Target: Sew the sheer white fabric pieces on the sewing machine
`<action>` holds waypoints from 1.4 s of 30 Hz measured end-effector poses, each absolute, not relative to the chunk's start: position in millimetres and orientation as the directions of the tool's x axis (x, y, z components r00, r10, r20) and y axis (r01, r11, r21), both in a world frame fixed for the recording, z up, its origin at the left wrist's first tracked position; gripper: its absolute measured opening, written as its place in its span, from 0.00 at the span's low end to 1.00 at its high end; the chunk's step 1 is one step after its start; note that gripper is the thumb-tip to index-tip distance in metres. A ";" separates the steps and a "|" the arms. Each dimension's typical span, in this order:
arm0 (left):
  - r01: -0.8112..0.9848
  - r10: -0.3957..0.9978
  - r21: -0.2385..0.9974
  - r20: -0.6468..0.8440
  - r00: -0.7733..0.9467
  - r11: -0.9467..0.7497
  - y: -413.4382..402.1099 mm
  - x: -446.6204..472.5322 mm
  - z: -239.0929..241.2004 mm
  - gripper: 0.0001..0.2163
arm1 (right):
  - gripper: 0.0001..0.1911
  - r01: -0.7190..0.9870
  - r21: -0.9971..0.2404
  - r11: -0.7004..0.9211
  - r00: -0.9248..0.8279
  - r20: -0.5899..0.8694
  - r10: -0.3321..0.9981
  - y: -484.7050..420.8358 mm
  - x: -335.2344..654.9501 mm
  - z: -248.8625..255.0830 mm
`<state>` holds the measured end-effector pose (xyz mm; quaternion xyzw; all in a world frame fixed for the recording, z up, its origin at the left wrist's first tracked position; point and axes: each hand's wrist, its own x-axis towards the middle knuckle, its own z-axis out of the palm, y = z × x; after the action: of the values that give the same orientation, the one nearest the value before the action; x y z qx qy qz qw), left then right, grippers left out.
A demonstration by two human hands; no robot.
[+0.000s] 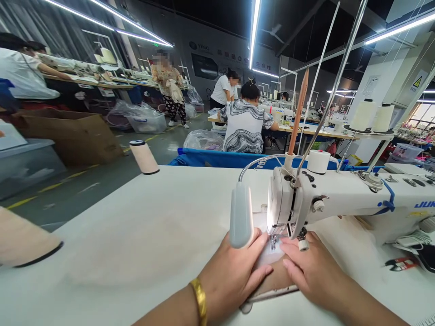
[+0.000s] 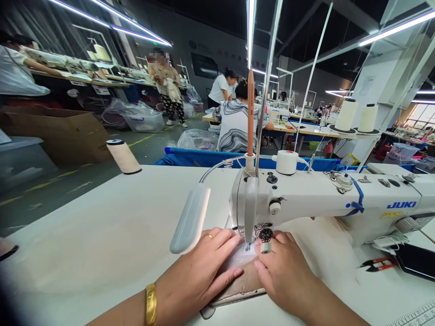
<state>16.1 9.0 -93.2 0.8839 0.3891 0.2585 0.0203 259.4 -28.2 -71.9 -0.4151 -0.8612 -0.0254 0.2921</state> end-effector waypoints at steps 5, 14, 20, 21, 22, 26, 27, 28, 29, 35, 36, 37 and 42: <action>0.655 0.669 0.227 0.472 0.574 -0.721 -3.6 17.4 -90.8 0.12 | 0.14 0.614 -0.266 0.743 -0.542 0.542 0.642 -32.0 262.1 -66.9; 0.549 0.653 0.383 0.232 0.721 -0.743 -18.3 15.1 -55.9 0.08 | 0.06 0.682 -0.180 0.709 -0.659 0.271 0.702 -34.5 261.8 -69.5; 0.478 0.568 0.325 0.296 0.768 -0.816 -18.8 18.9 -55.9 0.06 | 0.08 0.658 -0.186 0.730 -0.687 0.248 0.683 -35.1 266.5 -70.7; 0.470 0.557 0.316 0.298 0.775 -0.824 -19.8 19.4 -55.7 0.06 | 0.08 0.660 -0.185 0.728 -0.688 0.241 0.685 -35.4 266.3 -70.5; 0.470 0.553 0.308 0.296 0.779 -0.827 -20.8 19.6 -55.7 0.06 | 0.08 0.666 -0.183 0.723 -0.684 0.234 0.690 -35.6 266.0 -70.3; 0.499 0.569 0.281 0.294 0.768 -0.820 -22.6 19.1 -59.4 0.05 | 0.09 0.683 -0.172 0.710 -0.671 0.238 0.703 -35.7 264.9 -69.8; 0.505 0.573 0.279 0.297 0.764 -0.817 -22.3 18.9 -61.2 0.05 | 0.09 0.686 -0.168 0.708 -0.668 0.241 0.704 -35.6 264.6 -69.6; 0.511 0.579 0.278 0.298 0.759 -0.813 -21.8 18.7 -63.0 0.05 | 0.09 0.691 -0.163 0.705 -0.663 0.246 0.707 -35.4 264.3 -69.4; 0.516 0.583 0.278 0.302 0.754 -0.810 -21.0 18.7 -64.8 0.06 | 0.09 0.695 -0.158 0.701 -0.659 0.251 0.709 -35.2 264.1 -69.2; 0.517 0.587 0.280 0.333 0.738 -0.809 -13.2 20.5 -67.3 0.06 | 0.11 0.723 -0.173 0.669 -0.610 0.294 0.735 -33.2 263.0 -71.4; 0.520 0.588 0.275 0.341 0.733 -0.809 -11.9 20.7 -66.5 0.07 | 0.12 0.723 -0.178 0.667 -0.603 0.307 0.736 -32.6 263.2 -72.6; 0.526 0.590 0.269 0.352 0.726 -0.807 -11.0 20.7 -66.0 0.08 | 0.13 0.720 -0.183 0.669 -0.599 0.323 0.733 -32.1 263.6 -73.8; 0.480 0.546 0.260 0.445 0.710 -0.838 -13.9 20.9 -76.9 0.08 | 0.18 0.686 -0.177 0.706 -0.627 0.349 0.696 -33.4 266.0 -74.4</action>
<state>20.9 -13.9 -76.9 0.9225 0.2781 0.2603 0.0626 266.0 -33.4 -74.4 -0.3831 -0.9019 0.0136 0.1991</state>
